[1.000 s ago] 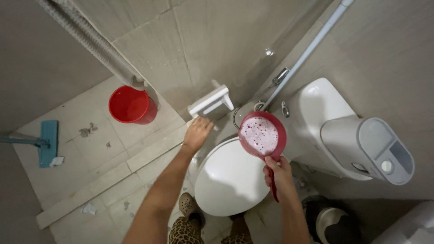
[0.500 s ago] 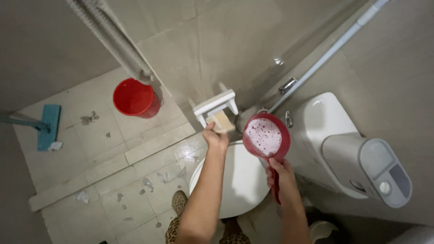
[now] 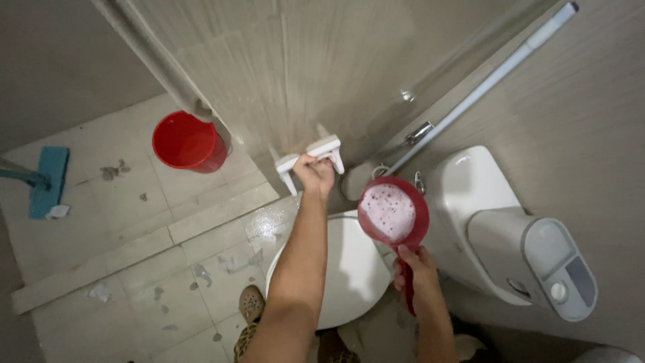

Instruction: The person prepares a soapy solution in a red scoop at a sink, then uses a cloth to wipe the tiled walls of the bathroom. The person repeatedly dips the cloth into the soapy water and scrubs the wall surfaces around the toilet and sink area.

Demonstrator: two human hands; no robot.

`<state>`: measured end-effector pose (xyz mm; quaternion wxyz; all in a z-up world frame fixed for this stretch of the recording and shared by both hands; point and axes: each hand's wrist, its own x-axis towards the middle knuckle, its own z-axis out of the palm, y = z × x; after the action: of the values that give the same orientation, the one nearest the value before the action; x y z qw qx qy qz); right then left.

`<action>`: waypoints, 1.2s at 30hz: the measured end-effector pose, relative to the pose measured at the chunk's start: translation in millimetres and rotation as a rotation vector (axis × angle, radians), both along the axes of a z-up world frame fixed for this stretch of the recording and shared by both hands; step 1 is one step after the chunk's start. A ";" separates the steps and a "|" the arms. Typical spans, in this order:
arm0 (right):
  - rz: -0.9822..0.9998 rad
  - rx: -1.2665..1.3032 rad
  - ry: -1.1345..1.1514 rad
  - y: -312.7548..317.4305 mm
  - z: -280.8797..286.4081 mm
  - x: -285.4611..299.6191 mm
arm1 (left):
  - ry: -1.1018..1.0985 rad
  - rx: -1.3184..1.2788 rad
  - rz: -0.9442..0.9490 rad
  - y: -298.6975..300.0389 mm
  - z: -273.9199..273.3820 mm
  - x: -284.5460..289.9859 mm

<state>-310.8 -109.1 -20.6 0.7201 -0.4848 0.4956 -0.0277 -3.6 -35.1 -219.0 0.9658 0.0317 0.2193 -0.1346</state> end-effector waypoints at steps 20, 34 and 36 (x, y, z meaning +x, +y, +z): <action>0.014 0.007 -0.061 -7.8 -6.8 -17.3 | -0.274 1.333 -0.447 -46.0 -40.2 -28.0; 0.005 0.023 -0.084 4.2 -12.9 -10.1 | -0.623 1.434 -0.599 -27.8 -105.4 -24.6; 0.030 0.029 -0.112 9.9 -2.4 -8.4 | -0.409 1.170 -0.634 -6.6 -47.4 -39.2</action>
<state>-319.2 -99.2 -23.0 0.7542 -0.4791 0.4475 -0.0369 -42.8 -41.7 -266.4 0.7260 0.6342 0.0498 -0.2610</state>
